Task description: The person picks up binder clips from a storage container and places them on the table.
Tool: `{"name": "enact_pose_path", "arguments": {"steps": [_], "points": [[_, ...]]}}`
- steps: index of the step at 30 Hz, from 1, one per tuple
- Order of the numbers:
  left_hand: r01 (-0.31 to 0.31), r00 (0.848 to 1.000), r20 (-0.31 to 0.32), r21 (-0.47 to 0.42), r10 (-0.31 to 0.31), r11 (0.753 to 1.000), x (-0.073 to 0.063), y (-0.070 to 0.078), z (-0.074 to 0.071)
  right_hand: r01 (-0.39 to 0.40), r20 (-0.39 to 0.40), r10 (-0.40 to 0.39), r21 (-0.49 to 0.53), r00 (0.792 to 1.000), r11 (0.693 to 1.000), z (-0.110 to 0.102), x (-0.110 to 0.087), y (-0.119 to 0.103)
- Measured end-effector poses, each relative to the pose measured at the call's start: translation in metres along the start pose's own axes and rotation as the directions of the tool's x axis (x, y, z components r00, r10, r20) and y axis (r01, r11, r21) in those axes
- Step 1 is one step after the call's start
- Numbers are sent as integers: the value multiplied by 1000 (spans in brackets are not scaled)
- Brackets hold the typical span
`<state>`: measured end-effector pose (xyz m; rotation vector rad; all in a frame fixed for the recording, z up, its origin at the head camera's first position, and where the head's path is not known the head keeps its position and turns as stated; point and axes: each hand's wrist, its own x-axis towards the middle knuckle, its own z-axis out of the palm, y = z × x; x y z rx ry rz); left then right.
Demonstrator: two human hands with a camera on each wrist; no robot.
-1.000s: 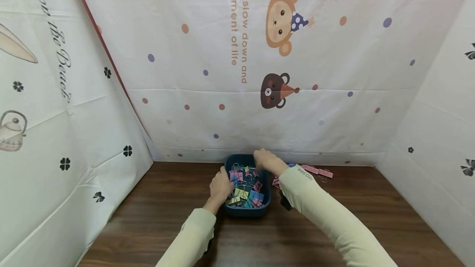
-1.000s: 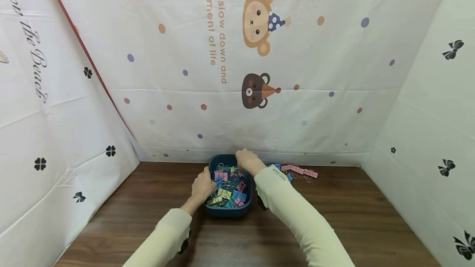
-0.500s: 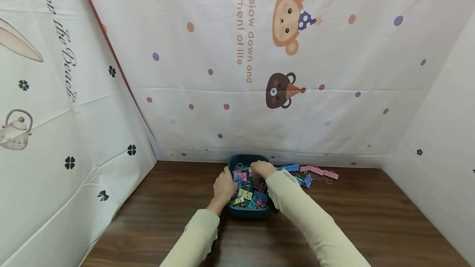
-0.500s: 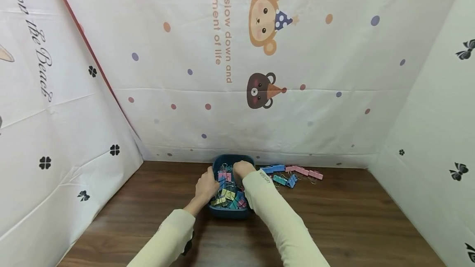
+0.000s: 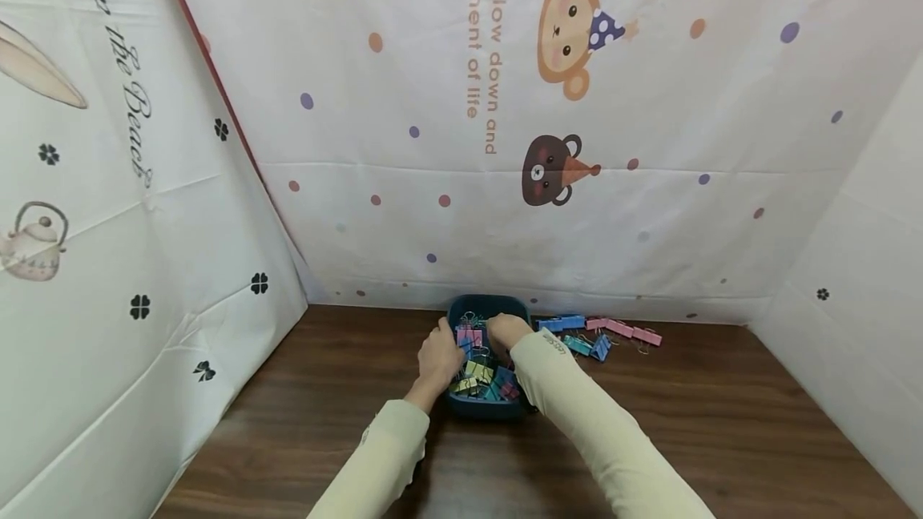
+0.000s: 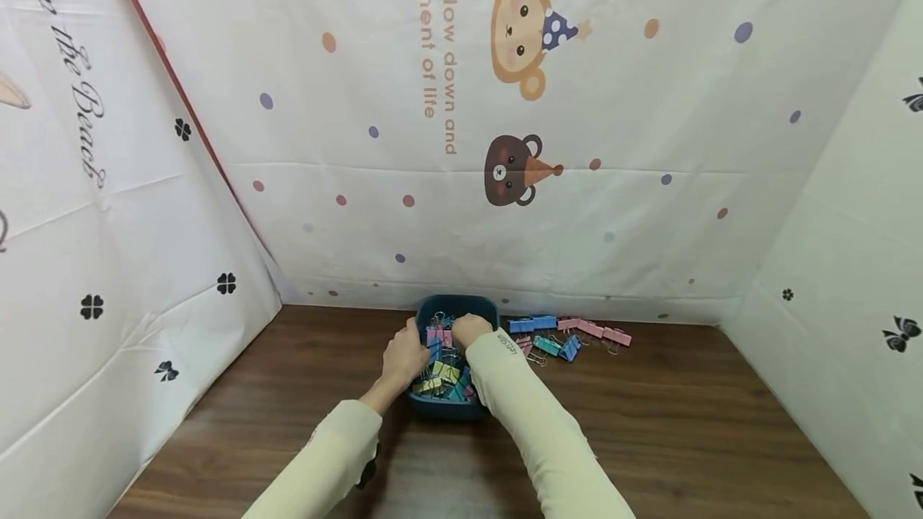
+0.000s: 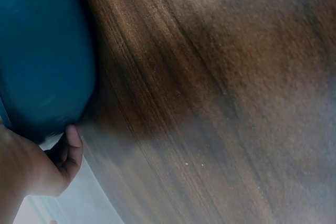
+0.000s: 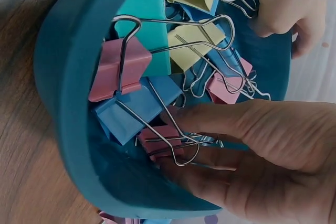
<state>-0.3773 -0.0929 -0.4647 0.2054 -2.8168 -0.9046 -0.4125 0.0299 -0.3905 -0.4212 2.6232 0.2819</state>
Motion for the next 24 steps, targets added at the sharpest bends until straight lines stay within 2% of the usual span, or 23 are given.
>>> {"name": "enact_pose_path", "arguments": {"steps": [7, 13, 20, 24], "points": [[-11, 1000, -5, 29, 12, 1000, -2, 2, -1, 16, -22, -15, 34, 1000, 999, 3, 4, 4], [-24, 1000, -1, 59, 24, 998, -3, 3, -2, 44, -141, -26, 127, 990, 991, 3, -5, 8], [-6, 1000, 19, 87, 4, 996, 0, 3, -1, 68, -272, -12, 196, 962, 978, -7, -11, 13], [-2, 1000, 24, 121, -1, 993, 2, 3, 0, 71, -362, 9, 209, 932, 975, -14, -16, 21]]}}
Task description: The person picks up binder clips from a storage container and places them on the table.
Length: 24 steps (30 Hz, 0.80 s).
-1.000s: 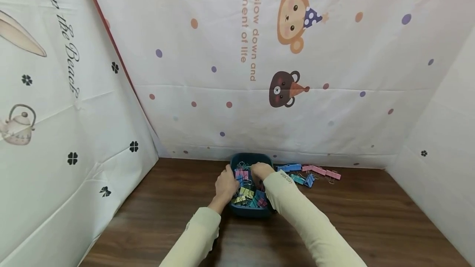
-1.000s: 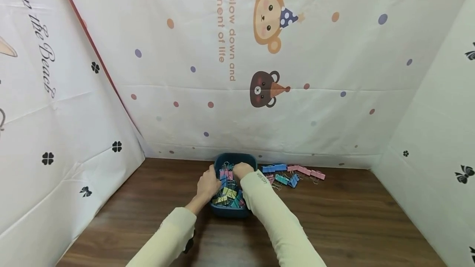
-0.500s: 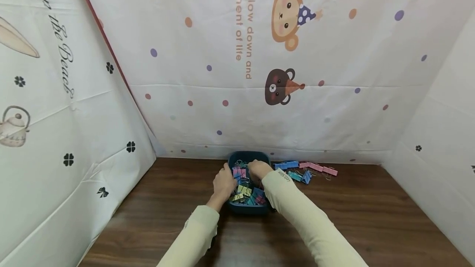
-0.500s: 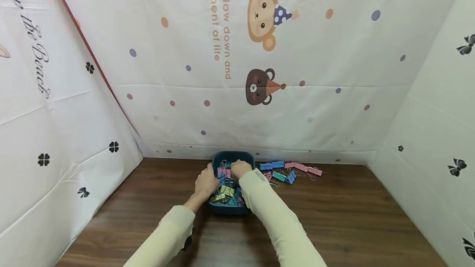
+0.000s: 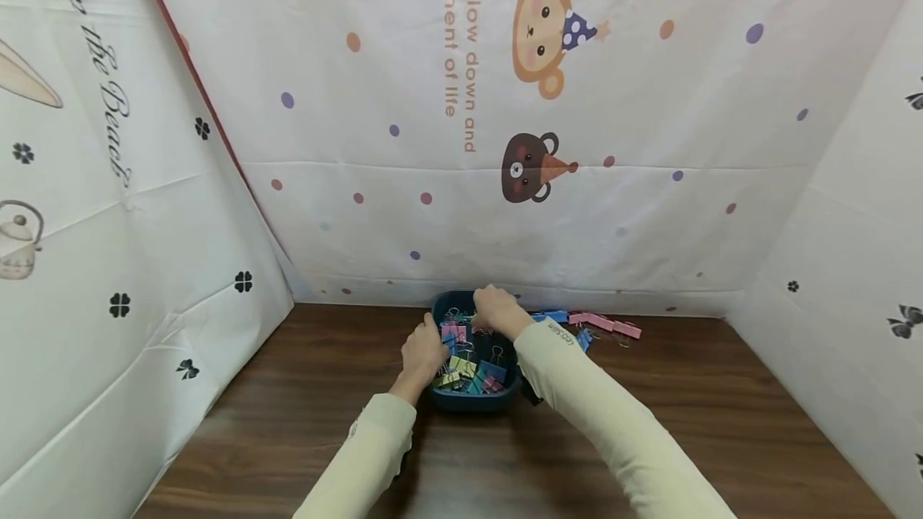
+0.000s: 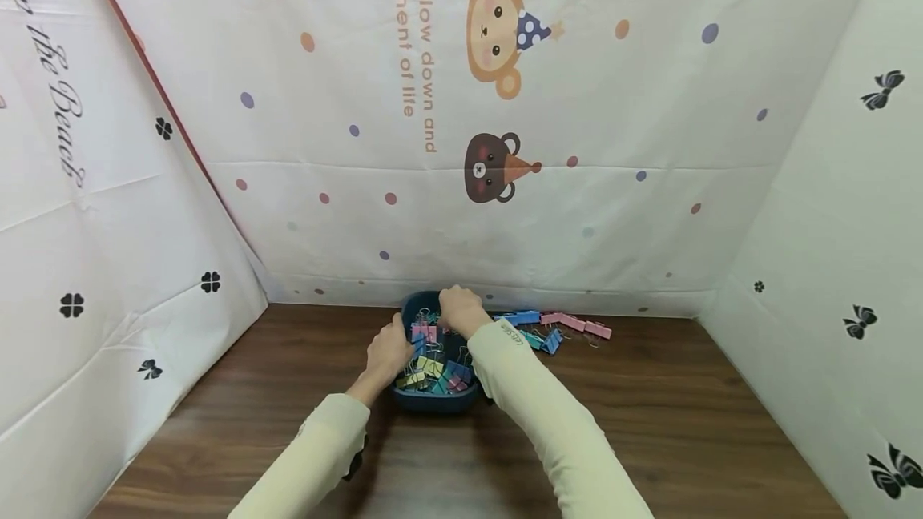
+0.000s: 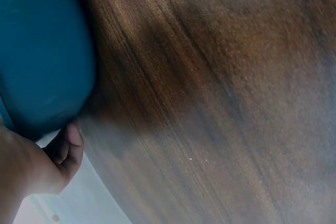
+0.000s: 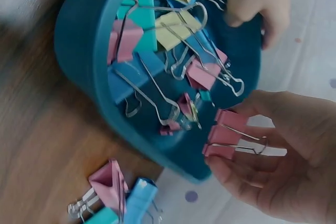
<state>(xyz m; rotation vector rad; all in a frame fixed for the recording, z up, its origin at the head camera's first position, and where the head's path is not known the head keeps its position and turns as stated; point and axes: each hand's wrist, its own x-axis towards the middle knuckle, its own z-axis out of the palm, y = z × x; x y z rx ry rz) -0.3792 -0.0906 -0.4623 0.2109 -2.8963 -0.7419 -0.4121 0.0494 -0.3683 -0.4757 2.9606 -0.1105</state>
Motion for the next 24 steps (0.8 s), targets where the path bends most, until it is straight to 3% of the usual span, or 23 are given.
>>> {"name": "enact_pose_path", "arguments": {"steps": [4, 11, 18, 24], "points": [[-10, 1000, 7, 35, 9, 999, 3, 1, 2, -32, -64, 31, -14, 997, 999, -13, -6, 15], [-30, 1000, 9, 101, 30, 994, 4, 3, 3, -106, -62, 106, -1, 992, 994, -27, -23, 64], [-20, 1000, 14, 124, 19, 992, 3, 7, -1, -220, -12, 220, 28, 975, 975, -24, -44, 122], [-7, 1000, 11, 133, 6, 991, -1, 8, -1, -285, 8, 285, 61, 959, 957, -12, -68, 157]]}}
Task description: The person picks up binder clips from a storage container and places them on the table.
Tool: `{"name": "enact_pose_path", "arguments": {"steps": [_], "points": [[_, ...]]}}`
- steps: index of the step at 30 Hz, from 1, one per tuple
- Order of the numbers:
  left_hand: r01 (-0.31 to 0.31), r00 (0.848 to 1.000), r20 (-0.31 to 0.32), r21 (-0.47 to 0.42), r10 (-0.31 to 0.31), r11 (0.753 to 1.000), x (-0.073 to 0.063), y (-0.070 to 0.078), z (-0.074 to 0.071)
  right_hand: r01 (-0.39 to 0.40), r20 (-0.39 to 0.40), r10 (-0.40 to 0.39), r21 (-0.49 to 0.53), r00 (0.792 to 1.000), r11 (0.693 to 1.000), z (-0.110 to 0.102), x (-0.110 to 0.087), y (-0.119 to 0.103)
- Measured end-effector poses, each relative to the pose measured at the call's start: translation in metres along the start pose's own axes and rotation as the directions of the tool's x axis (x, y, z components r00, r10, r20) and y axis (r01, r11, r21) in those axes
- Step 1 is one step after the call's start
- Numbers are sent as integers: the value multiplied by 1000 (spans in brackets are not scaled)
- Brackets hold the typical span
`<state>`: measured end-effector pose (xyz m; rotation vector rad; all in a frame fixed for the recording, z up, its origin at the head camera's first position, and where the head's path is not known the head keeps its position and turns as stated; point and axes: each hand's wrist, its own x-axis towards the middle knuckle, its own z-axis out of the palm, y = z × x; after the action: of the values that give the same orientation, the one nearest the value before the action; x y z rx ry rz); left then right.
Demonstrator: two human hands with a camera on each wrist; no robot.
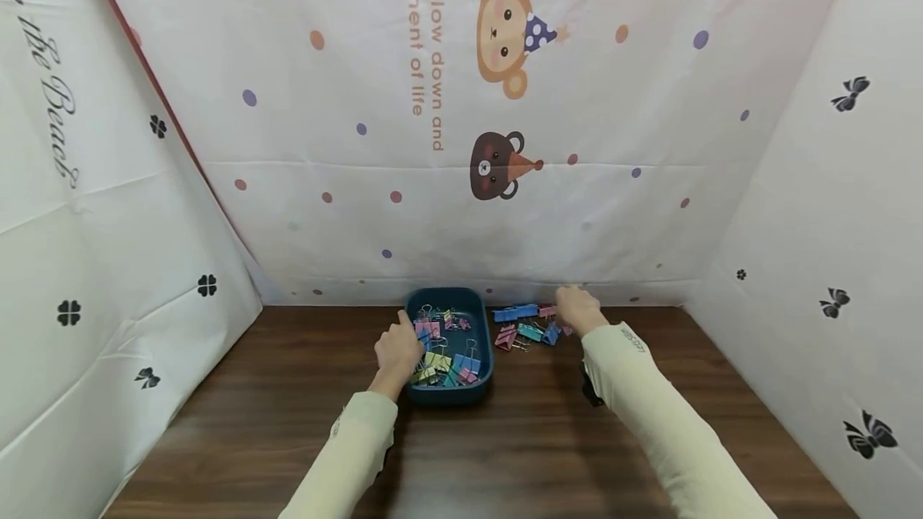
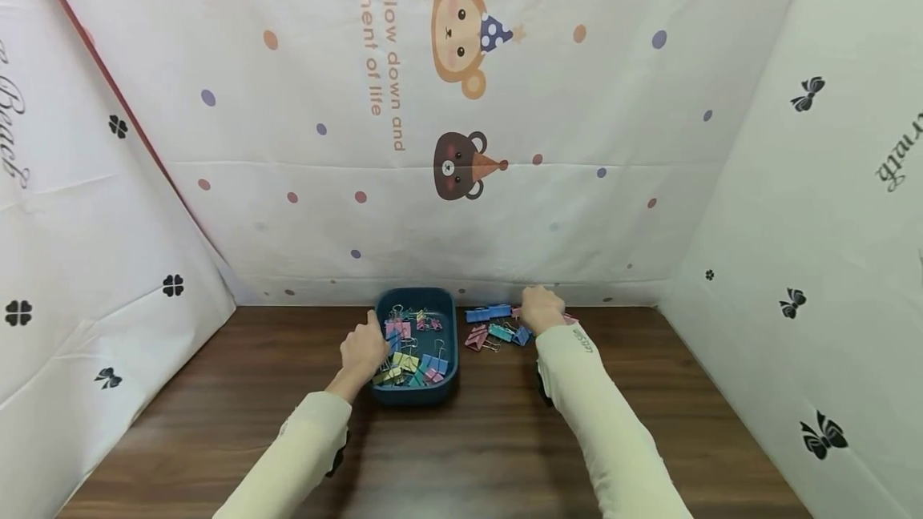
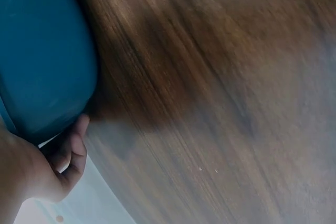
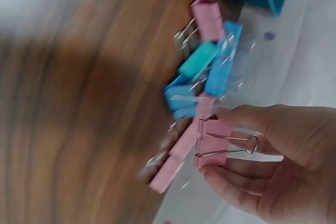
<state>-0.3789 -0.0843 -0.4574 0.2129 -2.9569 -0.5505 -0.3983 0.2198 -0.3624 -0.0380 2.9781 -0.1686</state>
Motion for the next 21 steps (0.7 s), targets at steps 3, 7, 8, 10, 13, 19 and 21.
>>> {"name": "enact_pose_path", "arguments": {"steps": [3, 7, 8, 10, 13, 19, 21], "points": [[-2, 1000, -12, 6, 2, 1000, 2, -7, -1, -3, 0, 3, 26, 1000, 1000, 7, -5, 7], [-10, 1000, -6, 16, 10, 1000, 2, -12, 0, 3, 8, -4, 73, 1000, 997, 19, -9, 16], [-13, 1000, 0, 17, 13, 1000, 2, -12, 1, 3, 20, -4, 88, 1000, 996, 23, -9, 17], [-16, 1000, 11, 19, 16, 1000, 0, -13, 4, -1, 42, -3, 112, 999, 994, 32, -8, 21], [-25, 1000, 7, 13, 25, 1000, -3, -12, 8, -28, 53, 21, 128, 998, 991, 46, -5, 25], [-27, 1000, -7, 1, 27, 1000, -7, -3, 14, -74, 48, 69, 116, 996, 990, 59, -1, 36], [-31, 999, -20, -3, 31, 1000, -7, 2, 14, -73, 45, 69, 94, 997, 993, 58, 1, 41]]}}
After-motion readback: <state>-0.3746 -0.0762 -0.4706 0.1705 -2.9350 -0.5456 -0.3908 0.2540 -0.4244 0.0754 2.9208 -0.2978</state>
